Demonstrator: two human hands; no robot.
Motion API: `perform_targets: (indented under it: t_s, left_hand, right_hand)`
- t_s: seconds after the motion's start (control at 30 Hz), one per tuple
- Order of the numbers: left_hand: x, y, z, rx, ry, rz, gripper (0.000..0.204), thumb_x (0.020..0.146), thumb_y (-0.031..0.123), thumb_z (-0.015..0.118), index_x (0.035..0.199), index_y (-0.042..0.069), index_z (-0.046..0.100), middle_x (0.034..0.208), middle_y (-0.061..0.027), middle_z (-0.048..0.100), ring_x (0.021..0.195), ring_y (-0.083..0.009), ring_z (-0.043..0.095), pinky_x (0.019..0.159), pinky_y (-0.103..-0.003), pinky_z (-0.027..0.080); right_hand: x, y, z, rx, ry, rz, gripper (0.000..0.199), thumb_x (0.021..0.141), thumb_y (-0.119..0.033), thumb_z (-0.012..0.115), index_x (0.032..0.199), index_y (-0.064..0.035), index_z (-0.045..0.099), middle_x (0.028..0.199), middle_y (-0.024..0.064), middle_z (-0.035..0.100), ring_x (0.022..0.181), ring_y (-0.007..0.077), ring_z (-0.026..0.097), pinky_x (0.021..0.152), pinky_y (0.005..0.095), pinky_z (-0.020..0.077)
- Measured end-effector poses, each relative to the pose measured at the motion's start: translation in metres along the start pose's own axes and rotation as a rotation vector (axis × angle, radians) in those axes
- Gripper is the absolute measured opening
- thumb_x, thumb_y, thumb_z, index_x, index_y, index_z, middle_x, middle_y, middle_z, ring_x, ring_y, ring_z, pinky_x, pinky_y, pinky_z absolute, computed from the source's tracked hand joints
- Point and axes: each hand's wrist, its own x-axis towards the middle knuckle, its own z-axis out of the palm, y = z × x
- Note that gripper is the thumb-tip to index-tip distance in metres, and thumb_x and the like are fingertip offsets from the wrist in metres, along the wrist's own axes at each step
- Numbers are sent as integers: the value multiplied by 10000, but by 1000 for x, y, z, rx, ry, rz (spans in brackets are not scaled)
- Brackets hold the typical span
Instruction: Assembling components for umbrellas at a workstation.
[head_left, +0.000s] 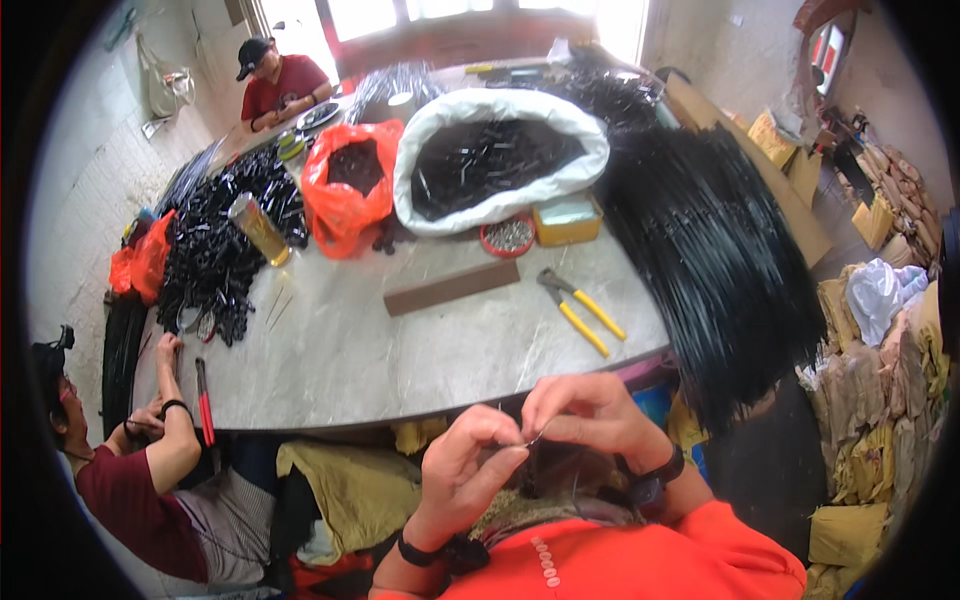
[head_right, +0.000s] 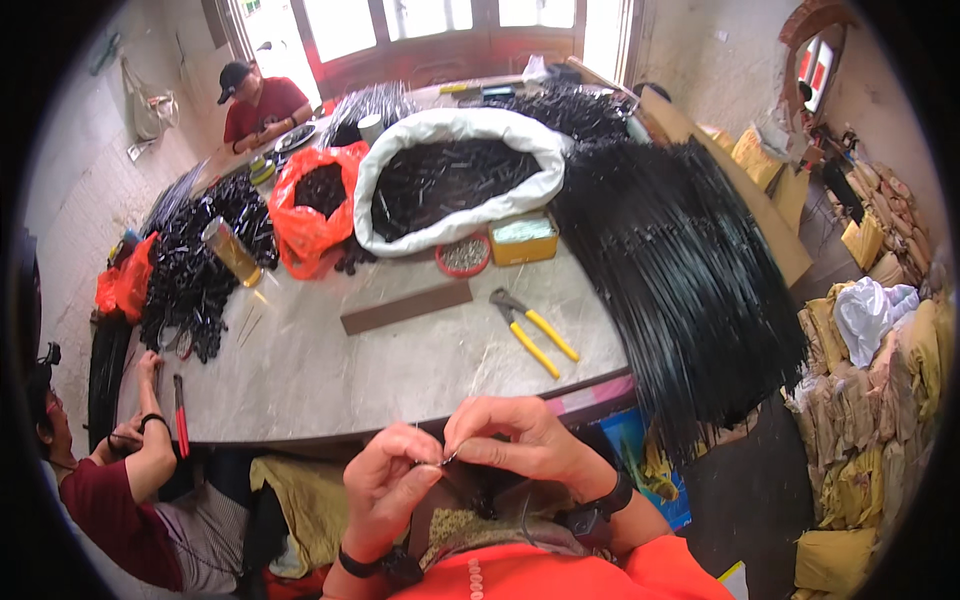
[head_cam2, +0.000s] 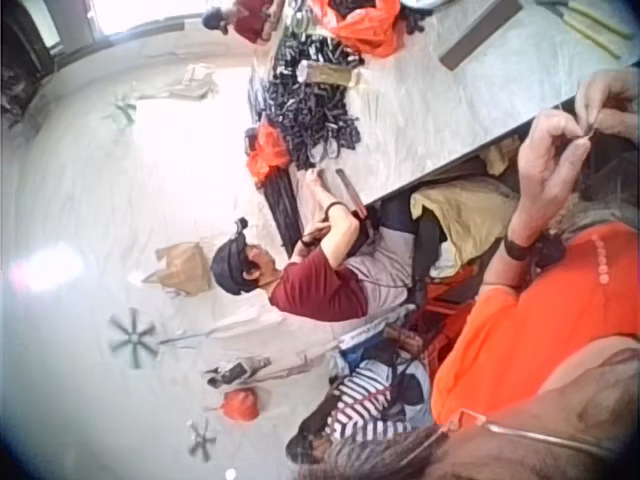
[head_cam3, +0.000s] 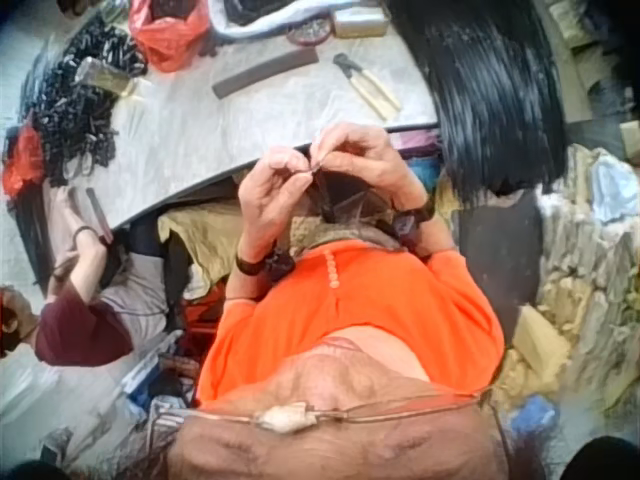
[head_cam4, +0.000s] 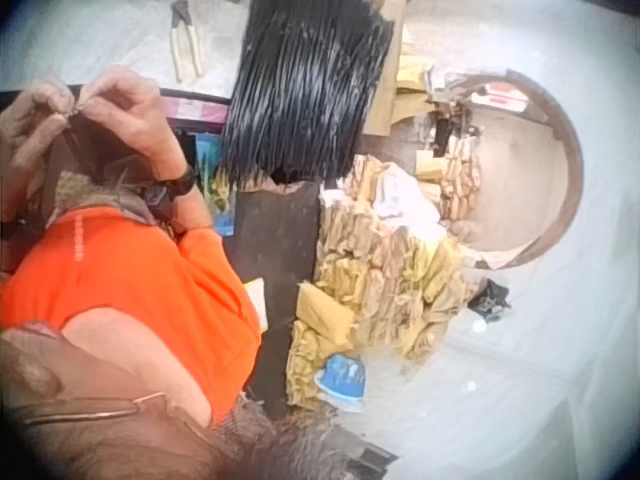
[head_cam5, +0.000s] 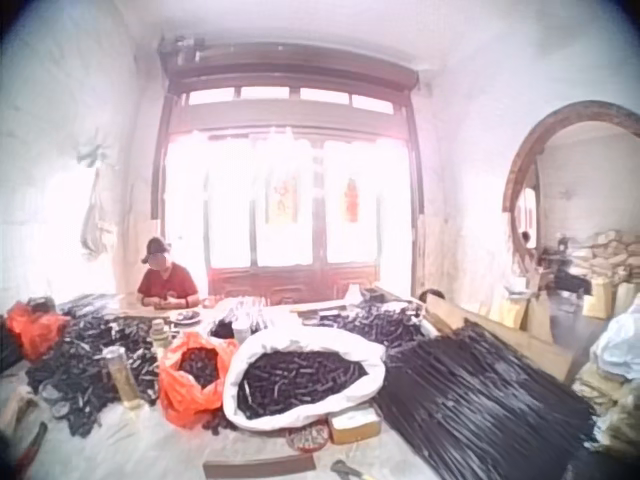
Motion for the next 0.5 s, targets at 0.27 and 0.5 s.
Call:
perform_targets:
  t_s: [0.27, 0.5]
  left_hand:
    - [0, -8, -15, 3, 76, -3, 137, 920, -72, 599, 1047, -28, 572, 1052, -127, 623, 990, -195, 611, 894, -313, 492]
    - [8, -20, -31, -269, 54, -85, 121, 978, -76, 516, 1095, -43, 528, 1080, -176, 627, 990, -257, 677, 921, -363, 537]
  right_hand:
    - [40, -5, -13, -172, -136, 51, 73, 916, -91, 704, 944, -25, 688, 997, 71, 643, 1002, 167, 593, 874, 296, 452]
    - [89, -16, -35, -471, -170, 179, 107, 931, -138, 689, 944, -33, 705, 928, 39, 668, 905, 105, 614, 793, 280, 489]
